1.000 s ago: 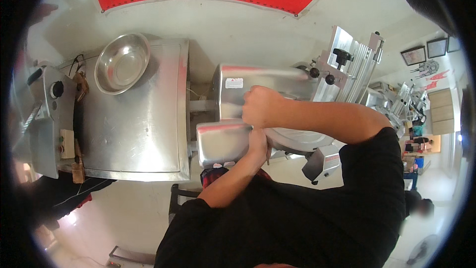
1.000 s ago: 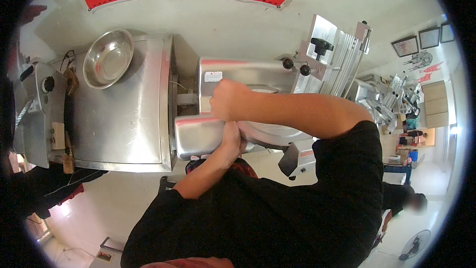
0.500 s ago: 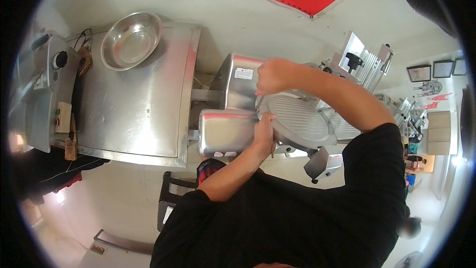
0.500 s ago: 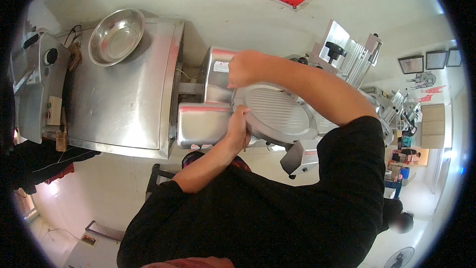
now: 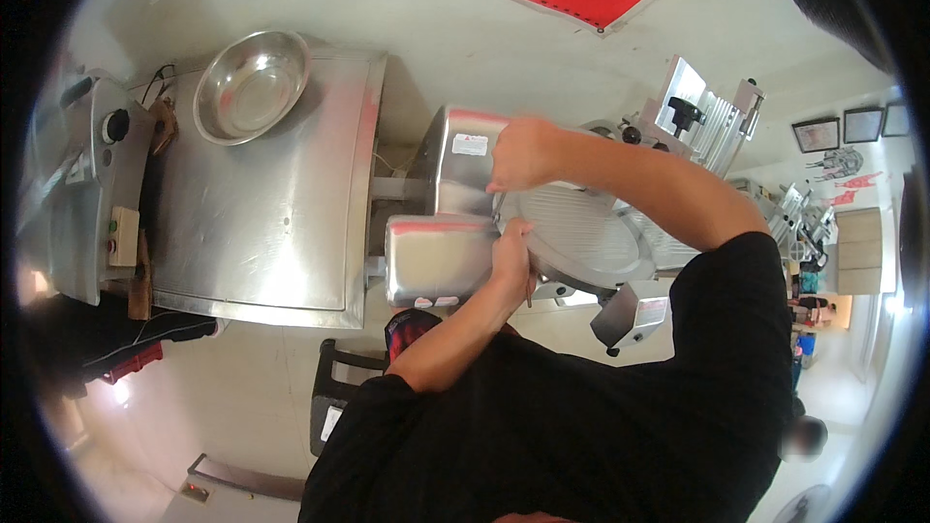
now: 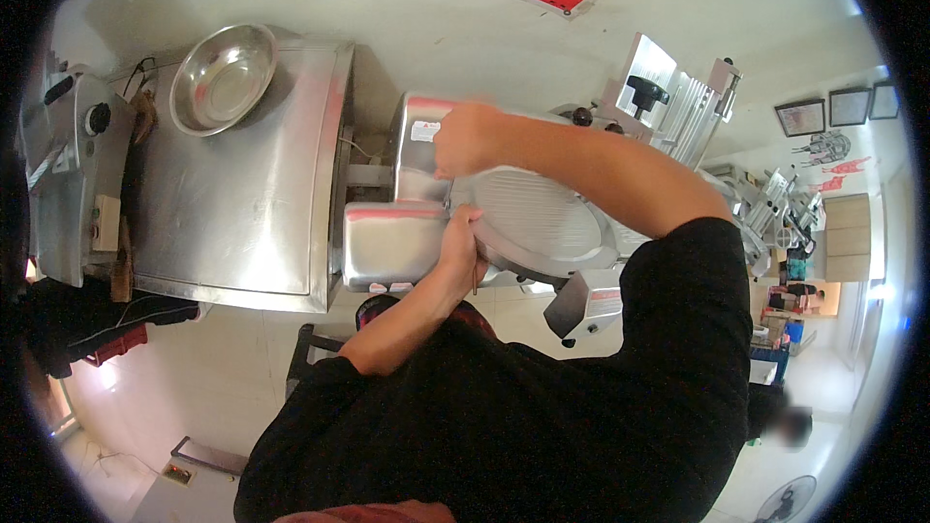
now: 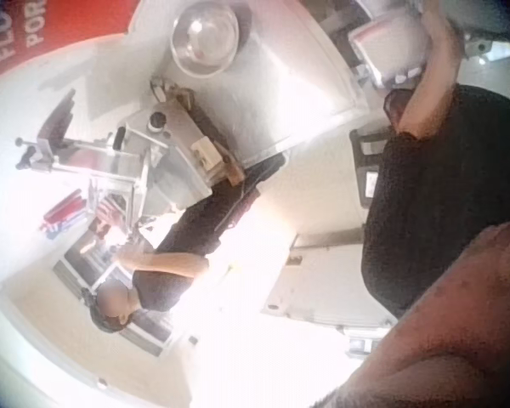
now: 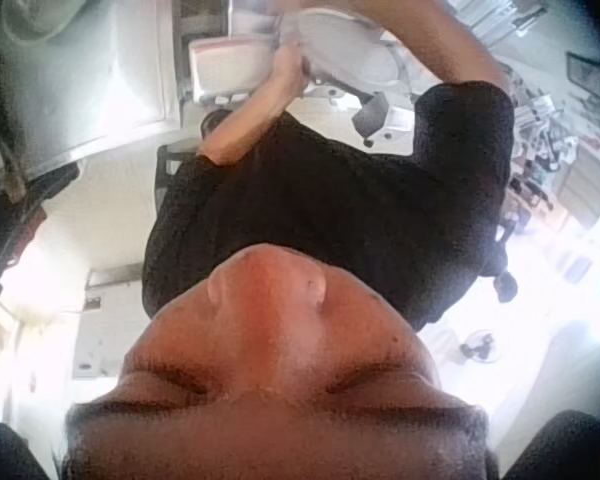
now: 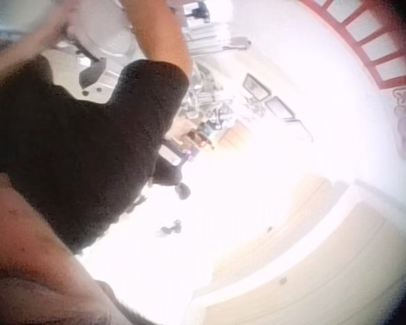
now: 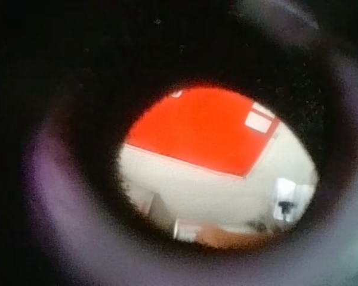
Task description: The person assembles a commercial meat slicer by attaching the blade guard and securing the circular blade onto the machine. They use a wrench to tighten bolts and adjust the blade guard, then place the blade onto the slicer and secure it with a knob.
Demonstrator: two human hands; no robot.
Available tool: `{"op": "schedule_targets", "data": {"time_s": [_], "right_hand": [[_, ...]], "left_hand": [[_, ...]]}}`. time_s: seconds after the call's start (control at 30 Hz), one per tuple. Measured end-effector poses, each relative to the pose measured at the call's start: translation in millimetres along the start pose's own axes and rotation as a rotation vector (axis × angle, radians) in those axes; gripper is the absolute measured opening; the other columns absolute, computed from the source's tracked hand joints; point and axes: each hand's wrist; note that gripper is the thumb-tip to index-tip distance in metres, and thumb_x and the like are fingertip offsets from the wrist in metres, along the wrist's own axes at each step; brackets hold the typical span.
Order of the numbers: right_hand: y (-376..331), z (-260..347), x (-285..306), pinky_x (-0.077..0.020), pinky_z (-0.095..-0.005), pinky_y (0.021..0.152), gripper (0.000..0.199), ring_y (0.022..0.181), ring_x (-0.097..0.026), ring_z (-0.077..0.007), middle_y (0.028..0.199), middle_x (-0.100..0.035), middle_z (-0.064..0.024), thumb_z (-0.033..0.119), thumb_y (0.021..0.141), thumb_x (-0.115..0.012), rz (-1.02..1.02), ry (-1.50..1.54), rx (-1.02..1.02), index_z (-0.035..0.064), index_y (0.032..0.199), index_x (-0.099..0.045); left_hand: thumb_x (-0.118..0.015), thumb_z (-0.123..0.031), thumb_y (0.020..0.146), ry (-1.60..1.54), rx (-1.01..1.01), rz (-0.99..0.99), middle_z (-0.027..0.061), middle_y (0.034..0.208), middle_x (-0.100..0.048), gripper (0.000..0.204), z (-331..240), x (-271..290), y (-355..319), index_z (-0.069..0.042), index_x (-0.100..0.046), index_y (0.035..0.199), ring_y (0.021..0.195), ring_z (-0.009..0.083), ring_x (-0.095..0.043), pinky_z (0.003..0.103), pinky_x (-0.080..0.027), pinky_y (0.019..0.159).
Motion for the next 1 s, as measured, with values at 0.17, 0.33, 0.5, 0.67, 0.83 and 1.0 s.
{"op": "schedule_targets", "data": {"time_s": [0.17,0.33,0.5,0.67,0.83,1.0], "right_hand": [[-17.4,26.4,4.4,-0.0583,-0.0442,0.065,0.020,0.081,-0.073,-0.0301,0.085,-0.075,-0.0073,0.030,0.083,-0.065,0.026,-0.040,0.017,0.0145,0.084,-0.079],[-34.2,51.9,9.6,-0.0594,-0.0428,0.065,0.013,0.081,-0.074,-0.0301,0.081,-0.075,-0.0087,0.019,0.077,-0.070,-0.027,-0.025,0.044,0.0127,0.081,-0.079],[-33.6,55.7,4.5,-0.0590,-0.0431,0.065,0.013,0.081,-0.074,-0.0285,0.081,-0.075,-0.0086,0.018,0.076,-0.070,-0.007,0.031,-0.034,0.0107,0.081,-0.079],[-55.0,13.5,36.8,-0.0566,-0.0463,0.069,0.030,0.081,-0.072,-0.0314,0.085,-0.074,-0.0143,0.035,0.088,-0.065,-0.252,0.138,-0.283,0.0065,0.085,-0.076],[-82.2,-17.2,-26.3,-0.0476,-0.0473,0.066,0.056,0.069,-0.062,-0.0326,0.074,-0.064,-0.0148,0.056,0.098,-0.056,-0.720,0.706,-0.499,0.0021,0.088,-0.066],[-54.0,-43.7,-133.3,-0.0493,-0.0448,0.076,0.060,0.079,-0.063,-0.0348,0.084,-0.065,-0.0167,0.057,0.100,-0.051,-0.765,1.332,-0.852,-0.0020,0.100,-0.064]], "left_hand": [[-0.046,-0.028,0.096,-0.001,-0.020,0.038,0.0135,0.122,-0.063,0.042,0.2,-3.4,-9.1,0.000,-0.053,0.126,0.114,0.0281,-0.062,0.042,-0.048,0.101],[-0.041,-0.031,0.101,-0.068,-0.132,0.079,0.0135,0.124,-0.062,0.043,4.7,-9.2,-12.8,-0.001,-0.053,0.128,0.112,0.0294,-0.064,0.045,-0.051,0.099],[-0.046,-0.036,0.098,-0.002,-0.126,0.045,0.0141,0.125,-0.062,0.047,-2.5,-19.7,-30.1,-0.001,-0.052,0.129,0.113,0.0284,-0.062,0.045,-0.051,0.097],[-0.052,-0.039,0.088,0.107,-0.025,0.062,0.0152,0.130,-0.059,0.057,-8.6,-4.6,-11.6,-0.001,-0.050,0.130,0.119,0.0301,-0.058,0.046,-0.049,0.100],[-0.054,-0.038,0.084,0.125,-0.009,-0.019,0.0169,0.140,-0.053,0.066,-16.0,-15.0,-23.5,-0.001,-0.047,0.138,0.127,0.0332,-0.052,0.047,-0.043,0.108],[-0.053,-0.038,0.085,0.110,0.006,0.025,0.0160,0.141,-0.052,0.064,-12.1,-13.7,-22.2,-0.001,-0.047,0.137,0.127,0.0319,-0.052,0.045,-0.042,0.107]]}}
Point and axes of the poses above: each hand's wrist, its own y-axis towards the middle knuckle, its own x-axis out of the back of the hand, z = x × y
